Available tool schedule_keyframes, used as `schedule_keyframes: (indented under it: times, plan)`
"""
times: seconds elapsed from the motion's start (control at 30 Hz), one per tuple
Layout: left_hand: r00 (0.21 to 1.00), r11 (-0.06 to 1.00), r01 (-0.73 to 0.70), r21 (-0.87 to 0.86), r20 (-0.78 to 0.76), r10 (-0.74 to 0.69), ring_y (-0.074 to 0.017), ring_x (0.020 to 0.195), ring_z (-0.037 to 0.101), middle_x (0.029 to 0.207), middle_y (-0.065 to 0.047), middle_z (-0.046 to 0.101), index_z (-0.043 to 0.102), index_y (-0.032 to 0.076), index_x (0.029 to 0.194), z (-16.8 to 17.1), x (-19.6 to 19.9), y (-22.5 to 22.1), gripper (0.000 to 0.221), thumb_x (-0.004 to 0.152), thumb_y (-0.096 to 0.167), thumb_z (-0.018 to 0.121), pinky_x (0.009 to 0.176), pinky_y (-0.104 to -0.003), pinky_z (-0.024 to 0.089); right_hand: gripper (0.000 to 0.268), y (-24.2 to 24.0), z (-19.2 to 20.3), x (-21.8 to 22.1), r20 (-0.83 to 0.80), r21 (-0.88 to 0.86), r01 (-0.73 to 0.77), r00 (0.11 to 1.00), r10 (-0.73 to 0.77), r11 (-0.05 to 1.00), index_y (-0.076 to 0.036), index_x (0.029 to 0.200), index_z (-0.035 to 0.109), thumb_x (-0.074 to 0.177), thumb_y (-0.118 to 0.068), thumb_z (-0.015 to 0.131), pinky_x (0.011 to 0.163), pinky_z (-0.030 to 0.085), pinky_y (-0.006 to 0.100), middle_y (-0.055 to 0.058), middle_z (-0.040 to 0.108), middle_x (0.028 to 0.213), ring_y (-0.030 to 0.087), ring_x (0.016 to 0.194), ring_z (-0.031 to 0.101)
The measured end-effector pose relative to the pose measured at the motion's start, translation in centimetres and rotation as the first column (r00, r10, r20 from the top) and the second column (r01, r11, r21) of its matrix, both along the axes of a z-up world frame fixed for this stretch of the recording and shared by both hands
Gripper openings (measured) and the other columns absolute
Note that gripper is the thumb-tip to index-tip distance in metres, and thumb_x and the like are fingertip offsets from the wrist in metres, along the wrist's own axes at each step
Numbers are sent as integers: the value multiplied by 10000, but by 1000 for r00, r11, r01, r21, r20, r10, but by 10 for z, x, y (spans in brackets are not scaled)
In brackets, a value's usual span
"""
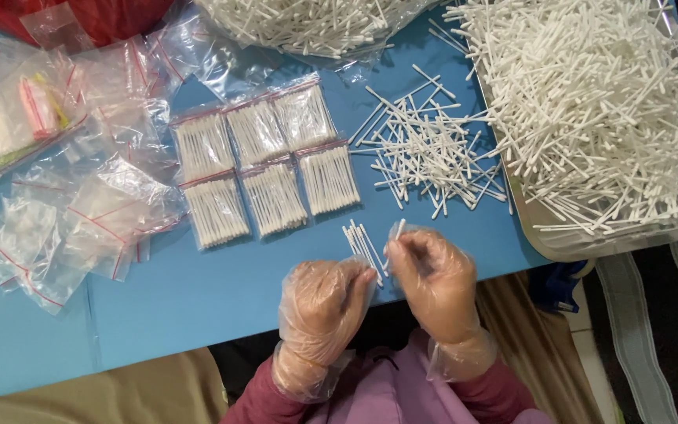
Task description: The person puts multiple small bundles of swabs into clear plastic bags by hand and seals the bags.
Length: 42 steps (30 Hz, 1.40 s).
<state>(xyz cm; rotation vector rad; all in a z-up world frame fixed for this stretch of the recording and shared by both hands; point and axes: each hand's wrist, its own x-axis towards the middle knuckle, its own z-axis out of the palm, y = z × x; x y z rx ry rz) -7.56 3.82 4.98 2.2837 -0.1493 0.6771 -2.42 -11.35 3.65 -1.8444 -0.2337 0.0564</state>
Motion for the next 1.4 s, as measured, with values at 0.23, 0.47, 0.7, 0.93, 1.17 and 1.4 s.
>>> schedule_keyframes:
  times: [0.23, 0.47, 0.7, 0.93, 1.17, 1.4]
  plan:
    - [998, 995, -55, 81, -15, 56, -220, 529, 515, 657, -36, 572, 613, 63, 895, 4, 13, 5, 116, 1005, 79, 645, 514, -374, 417, 86, 1, -19, 15, 179, -391, -167, 951, 253, 905, -41, 954, 702, 967, -123, 682, 696, 569, 348, 78, 764, 917, 230, 777, 721]
    - [989, 943, -130, 305, -29, 146, -296, 665, 662, 698, -65, 618, 687, 133, 874, -13, 48, -31, 133, 868, 225, 782, 622, -437, 518, 93, -24, -17, 36, 232, -338, 100, 972, -20, 936, -42, 873, 731, 954, -87, 725, 628, 573, 397, 121, 717, 725, 338, 713, 722]
    - [977, 892, -130, 432, -97, 189, -310, 769, 674, 748, -81, 628, 707, 115, 817, -29, 82, -75, 88, 817, 168, 777, 694, -461, 510, 191, -53, -33, 57, 306, -504, 231, 949, -78, 832, -52, 896, 725, 937, -221, 805, 628, 560, 437, 112, 681, 717, 330, 710, 706]
    - [976, 902, -66, 427, -159, 147, -313, 853, 666, 845, -89, 650, 730, 145, 938, -43, 82, -76, 139, 809, 93, 715, 734, -465, 504, 119, -56, -42, 64, 245, -702, 179, 969, -3, 689, -128, 853, 707, 932, -217, 714, 657, 572, 483, 105, 672, 719, 369, 728, 715]
    - [965, 902, -62, 428, -204, 163, -292, 867, 689, 880, -75, 680, 727, 155, 961, -38, 73, -67, 143, 829, 99, 744, 790, -465, 516, 148, -67, -19, 44, 68, -479, 151, 989, -135, 865, -50, 877, 708, 956, -174, 690, 551, 554, 392, 116, 674, 634, 289, 597, 696]
    - [984, 922, -144, 359, -49, 172, -274, 957, 693, 1005, -70, 683, 660, 181, 1207, -24, 66, -61, 408, 837, 188, 833, 882, -457, 515, 30, -74, -4, 26, 144, -157, 257, 961, -235, 954, 52, 979, 712, 952, 45, 700, 462, 549, 299, 144, 682, 625, 187, 478, 673]
